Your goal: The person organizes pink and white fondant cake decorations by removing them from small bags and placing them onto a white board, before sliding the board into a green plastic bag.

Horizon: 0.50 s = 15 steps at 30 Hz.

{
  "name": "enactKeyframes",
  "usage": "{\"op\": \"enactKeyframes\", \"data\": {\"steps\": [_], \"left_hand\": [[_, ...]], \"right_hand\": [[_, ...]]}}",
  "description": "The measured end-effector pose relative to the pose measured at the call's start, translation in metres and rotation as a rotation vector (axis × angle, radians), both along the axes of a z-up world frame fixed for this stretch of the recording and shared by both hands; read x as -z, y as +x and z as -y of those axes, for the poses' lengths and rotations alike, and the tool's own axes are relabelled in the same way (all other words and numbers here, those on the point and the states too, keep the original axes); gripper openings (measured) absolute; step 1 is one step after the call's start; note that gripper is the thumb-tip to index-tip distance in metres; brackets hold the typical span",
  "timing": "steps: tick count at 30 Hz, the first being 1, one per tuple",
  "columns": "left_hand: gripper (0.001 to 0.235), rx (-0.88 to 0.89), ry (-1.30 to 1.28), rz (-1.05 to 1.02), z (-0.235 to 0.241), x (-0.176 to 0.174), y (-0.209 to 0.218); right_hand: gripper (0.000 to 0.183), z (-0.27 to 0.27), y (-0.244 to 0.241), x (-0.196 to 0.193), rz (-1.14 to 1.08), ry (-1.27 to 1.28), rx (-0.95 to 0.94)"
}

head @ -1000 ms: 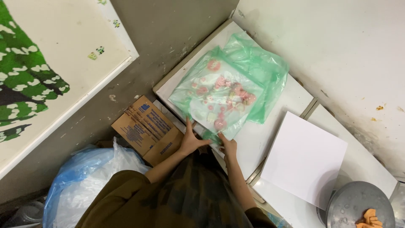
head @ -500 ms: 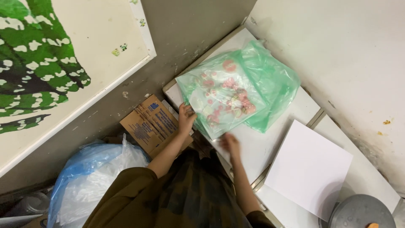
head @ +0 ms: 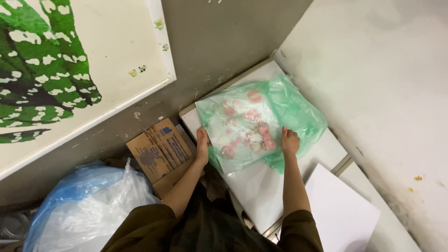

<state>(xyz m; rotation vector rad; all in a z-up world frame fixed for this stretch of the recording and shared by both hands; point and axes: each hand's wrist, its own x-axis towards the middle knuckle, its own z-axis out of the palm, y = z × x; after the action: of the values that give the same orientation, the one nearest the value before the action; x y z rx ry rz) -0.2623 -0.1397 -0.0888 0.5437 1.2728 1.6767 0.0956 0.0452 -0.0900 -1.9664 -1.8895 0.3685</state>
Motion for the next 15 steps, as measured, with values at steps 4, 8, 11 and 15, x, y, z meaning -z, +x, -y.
{"op": "enactKeyframes", "data": {"steps": [4, 8, 11, 15], "left_hand": [[0.054, -0.276, 0.052, 0.026, -0.013, 0.033, 0.018], [0.052, -0.549, -0.078, 0.011, -0.026, 0.03, 0.027], [0.054, -0.553, -0.074, -0.023, -0.03, 0.024, 0.017], [0.06, -0.451, -0.072, 0.048, -0.034, -0.006, 0.003]], "right_hand": [[0.083, -0.032, 0.018, 0.013, -0.106, -0.337, -0.008], [0.089, -0.032, 0.019, -0.011, -0.214, -0.445, -0.031], [0.093, -0.024, 0.019, -0.024, -0.276, -0.51, -0.08], [0.092, -0.001, 0.014, -0.057, -0.338, -0.44, -0.065]]}}
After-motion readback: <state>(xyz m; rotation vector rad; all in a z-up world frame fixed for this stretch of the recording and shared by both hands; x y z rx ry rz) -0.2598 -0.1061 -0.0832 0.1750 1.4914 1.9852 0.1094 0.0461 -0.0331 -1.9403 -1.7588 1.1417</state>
